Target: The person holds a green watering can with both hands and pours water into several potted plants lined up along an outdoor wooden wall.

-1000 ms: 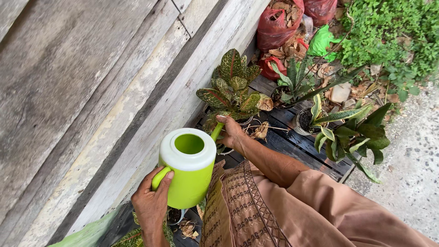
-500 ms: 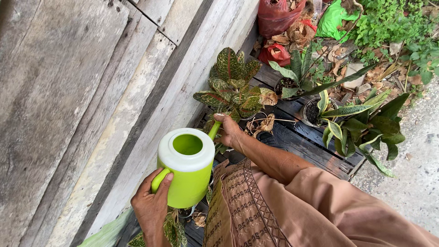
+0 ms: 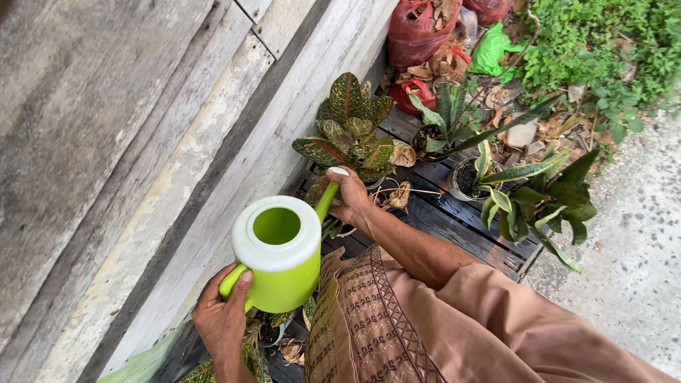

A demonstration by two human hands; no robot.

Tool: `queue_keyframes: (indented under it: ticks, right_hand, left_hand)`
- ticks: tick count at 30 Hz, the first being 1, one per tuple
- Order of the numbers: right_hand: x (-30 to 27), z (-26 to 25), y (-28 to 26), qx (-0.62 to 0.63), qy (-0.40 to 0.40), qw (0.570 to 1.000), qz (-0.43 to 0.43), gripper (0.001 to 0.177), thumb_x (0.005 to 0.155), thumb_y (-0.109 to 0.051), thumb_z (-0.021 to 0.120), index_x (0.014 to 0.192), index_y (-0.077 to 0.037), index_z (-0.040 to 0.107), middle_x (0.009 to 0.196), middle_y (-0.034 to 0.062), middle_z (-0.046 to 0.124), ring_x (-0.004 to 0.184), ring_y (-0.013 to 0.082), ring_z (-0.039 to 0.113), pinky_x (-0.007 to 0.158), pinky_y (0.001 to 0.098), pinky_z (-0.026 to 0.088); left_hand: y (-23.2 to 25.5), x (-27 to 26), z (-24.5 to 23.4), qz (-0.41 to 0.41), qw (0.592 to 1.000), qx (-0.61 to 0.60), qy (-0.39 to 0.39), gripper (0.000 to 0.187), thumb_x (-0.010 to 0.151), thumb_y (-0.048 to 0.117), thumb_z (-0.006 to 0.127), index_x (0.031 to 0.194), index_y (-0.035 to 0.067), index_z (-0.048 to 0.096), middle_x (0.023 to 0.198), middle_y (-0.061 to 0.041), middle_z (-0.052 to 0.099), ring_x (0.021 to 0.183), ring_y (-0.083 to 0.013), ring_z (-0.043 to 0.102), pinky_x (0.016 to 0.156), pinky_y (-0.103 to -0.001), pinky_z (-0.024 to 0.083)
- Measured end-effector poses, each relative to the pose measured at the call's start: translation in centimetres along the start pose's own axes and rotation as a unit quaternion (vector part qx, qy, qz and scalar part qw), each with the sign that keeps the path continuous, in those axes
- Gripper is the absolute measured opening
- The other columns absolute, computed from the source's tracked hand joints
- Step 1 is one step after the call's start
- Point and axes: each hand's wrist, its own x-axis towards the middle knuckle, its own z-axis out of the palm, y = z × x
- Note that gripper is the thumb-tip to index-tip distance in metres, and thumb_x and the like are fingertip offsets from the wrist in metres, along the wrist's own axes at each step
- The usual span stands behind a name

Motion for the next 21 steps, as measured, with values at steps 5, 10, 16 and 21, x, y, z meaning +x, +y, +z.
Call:
queue_keyframes:
  ticks: [5, 10, 16, 21]
  right_hand:
    - [-2.1, 0.1, -0.2, -0.027, 0.015, 0.999, -0.023, 0.055, 0.093, -0.018, 0.066, 0.143, -0.027, 0.045, 0.123, 0.0055, 0.053, 0.120, 0.0277, 0.049, 0.109, 0.0706, 0.040]
    - [-3.2, 0.0, 0.3, -0.030, 0.021, 0.999, -0.028, 0.054, 0.094, -0.018, 0.066, 0.143, -0.026, 0.045, 0.119, 0.0037, 0.050, 0.118, 0.0257, 0.049, 0.110, 0.0722, 0.038]
    - [-3.0, -0.6, 0.6, -0.043, 0.013, 0.999, -0.025, 0.048, 0.094, -0.021, 0.065, 0.139, -0.024, 0.048, 0.113, 0.0041, 0.051, 0.111, 0.0261, 0.051, 0.108, 0.0741, 0.036]
    - [-1.6, -1.1, 1.0, -0.038, -0.002, 0.999, 0.012, 0.038, 0.097, -0.025, 0.063, 0.132, -0.018, 0.050, 0.112, 0.0076, 0.050, 0.113, 0.0304, 0.053, 0.110, 0.0731, 0.040]
  left_hand:
    - [-1.9, -0.3, -0.5, 0.013, 1.000, 0.000, 0.007, 0.031, 0.088, 0.014, 0.080, 0.117, 0.003, 0.075, 0.099, -0.014, 0.078, 0.088, -0.0170, 0.075, 0.071, -0.031, 0.064]
    - [-2.2, -0.5, -1.1, 0.035, 0.999, 0.004, -0.002, 0.030, 0.088, 0.013, 0.080, 0.116, 0.003, 0.075, 0.099, -0.015, 0.078, 0.088, -0.0174, 0.074, 0.072, -0.030, 0.063]
    - [-1.2, -0.6, -1.1, 0.029, 1.000, 0.002, -0.007, 0.032, 0.088, 0.014, 0.080, 0.117, 0.003, 0.075, 0.095, -0.015, 0.078, 0.084, -0.0172, 0.075, 0.067, -0.030, 0.062]
    - [1.2, -1.1, -0.8, 0.051, 0.997, 0.054, -0.002, 0.032, 0.086, 0.013, 0.081, 0.115, 0.002, 0.075, 0.094, -0.016, 0.078, 0.083, -0.0174, 0.075, 0.066, -0.030, 0.062]
